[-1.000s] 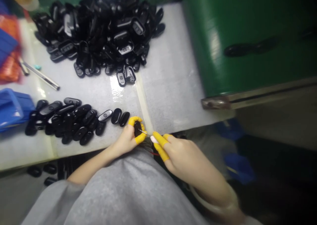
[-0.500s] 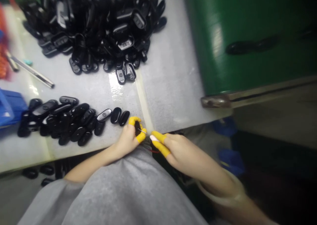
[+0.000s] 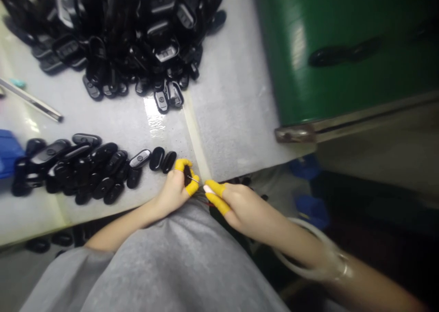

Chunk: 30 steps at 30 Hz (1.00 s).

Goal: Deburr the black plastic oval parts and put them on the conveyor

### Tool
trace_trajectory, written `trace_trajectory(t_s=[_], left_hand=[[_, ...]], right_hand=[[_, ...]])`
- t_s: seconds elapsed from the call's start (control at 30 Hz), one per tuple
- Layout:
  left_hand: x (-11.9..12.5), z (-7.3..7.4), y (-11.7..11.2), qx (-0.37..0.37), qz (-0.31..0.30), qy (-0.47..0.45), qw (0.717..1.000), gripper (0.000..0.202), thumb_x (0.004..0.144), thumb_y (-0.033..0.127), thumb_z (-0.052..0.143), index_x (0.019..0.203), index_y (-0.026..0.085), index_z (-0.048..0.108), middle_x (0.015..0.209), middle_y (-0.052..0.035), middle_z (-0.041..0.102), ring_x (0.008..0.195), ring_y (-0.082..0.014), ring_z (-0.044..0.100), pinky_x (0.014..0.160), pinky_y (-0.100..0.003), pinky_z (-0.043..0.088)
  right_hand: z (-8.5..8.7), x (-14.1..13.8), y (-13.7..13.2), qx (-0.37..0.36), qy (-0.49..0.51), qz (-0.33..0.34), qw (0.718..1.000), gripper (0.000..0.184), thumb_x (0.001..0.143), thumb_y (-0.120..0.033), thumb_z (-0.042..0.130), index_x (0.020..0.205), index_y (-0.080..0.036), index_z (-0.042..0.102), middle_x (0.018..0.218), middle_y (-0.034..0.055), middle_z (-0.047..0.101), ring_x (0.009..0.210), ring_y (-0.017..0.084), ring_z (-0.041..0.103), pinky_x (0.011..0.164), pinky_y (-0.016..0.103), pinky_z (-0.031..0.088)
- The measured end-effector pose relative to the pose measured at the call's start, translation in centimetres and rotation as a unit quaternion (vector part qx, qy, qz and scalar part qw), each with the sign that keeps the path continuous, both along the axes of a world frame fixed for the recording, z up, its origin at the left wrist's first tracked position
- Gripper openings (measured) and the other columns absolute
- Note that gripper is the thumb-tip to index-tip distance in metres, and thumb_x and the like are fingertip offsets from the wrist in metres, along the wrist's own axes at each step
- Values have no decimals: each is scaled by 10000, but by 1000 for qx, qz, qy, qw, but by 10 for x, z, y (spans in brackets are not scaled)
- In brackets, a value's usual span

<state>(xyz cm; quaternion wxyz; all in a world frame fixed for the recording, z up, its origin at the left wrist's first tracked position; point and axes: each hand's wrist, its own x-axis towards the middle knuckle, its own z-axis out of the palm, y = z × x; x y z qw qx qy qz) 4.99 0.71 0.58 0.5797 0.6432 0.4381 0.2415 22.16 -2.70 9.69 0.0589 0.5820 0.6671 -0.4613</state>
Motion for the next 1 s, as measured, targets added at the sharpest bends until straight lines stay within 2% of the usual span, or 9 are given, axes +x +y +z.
trace_trajectory(t_s=[0.07,0.13,0.2,0.3,0.4,0.53,0.67,0.83,1.0], left_hand=[[0,0,0,-3,-2,2,1000,244,830,231,539,1038,193,416,769,3,584,663,-148,602,632,-286,498],[1,1,0,-8,-4,5,1000,236,835,236,533,1035,192,416,766,0,583,660,-151,601,636,-293,501],[1,2,0,-7,-6,8,1000,227,838,238,529,1032,195,420,773,-2,582,662,-150,597,641,-295,501],[1,1,0,3,-7,2,1000,230,828,222,541,1026,204,425,786,3,582,670,-144,592,645,-287,496],[0,-1,0,-1,-5,-24,1000,256,810,182,558,1026,211,424,791,15,591,677,-132,591,644,-268,490],[-1,-4,-2,-14,3,-64,998,282,803,168,578,1041,208,434,794,23,581,691,-121,585,658,-262,490],[1,-4,-4,-61,15,-96,993,311,793,170,600,1059,207,444,803,28,573,687,-110,571,659,-257,489],[1,-2,-3,-106,21,-94,990,314,814,228,610,1080,214,444,787,33,576,618,-97,549,596,-238,471],[1,-2,-3,-97,17,-107,989,300,815,206,602,1069,209,444,784,33,557,622,-94,533,600,-235,457]], right_hand=[[0,2,1,-37,79,-45,995,322,1015,-286,346,803,-171,558,713,22,638,601,125,581,570,231,410],[-1,2,-2,-11,78,-38,996,329,1018,-288,338,810,-170,564,712,21,639,594,122,579,561,229,411],[-3,1,-9,84,-7,23,996,255,978,-212,390,843,-152,598,716,41,642,574,138,575,543,250,393],[-7,-1,-20,231,-124,124,957,220,911,-119,426,927,-117,646,692,64,630,544,170,566,503,284,350],[-12,0,-24,284,-127,143,939,270,938,-145,399,1026,-92,649,680,67,625,541,181,566,492,293,347],[-13,6,-19,175,-5,36,984,300,1005,-267,362,946,-141,628,735,49,650,590,142,581,559,254,407],[-4,10,-14,97,80,-50,991,348,1025,-343,335,879,-166,597,720,22,634,607,120,571,594,233,408],[4,8,-11,93,-57,30,994,317,993,-309,370,884,-157,626,735,50,646,629,153,585,590,268,354],[10,3,-6,84,-146,106,980,313,993,-295,364,943,-157,640,766,56,660,622,164,589,556,290,267]])
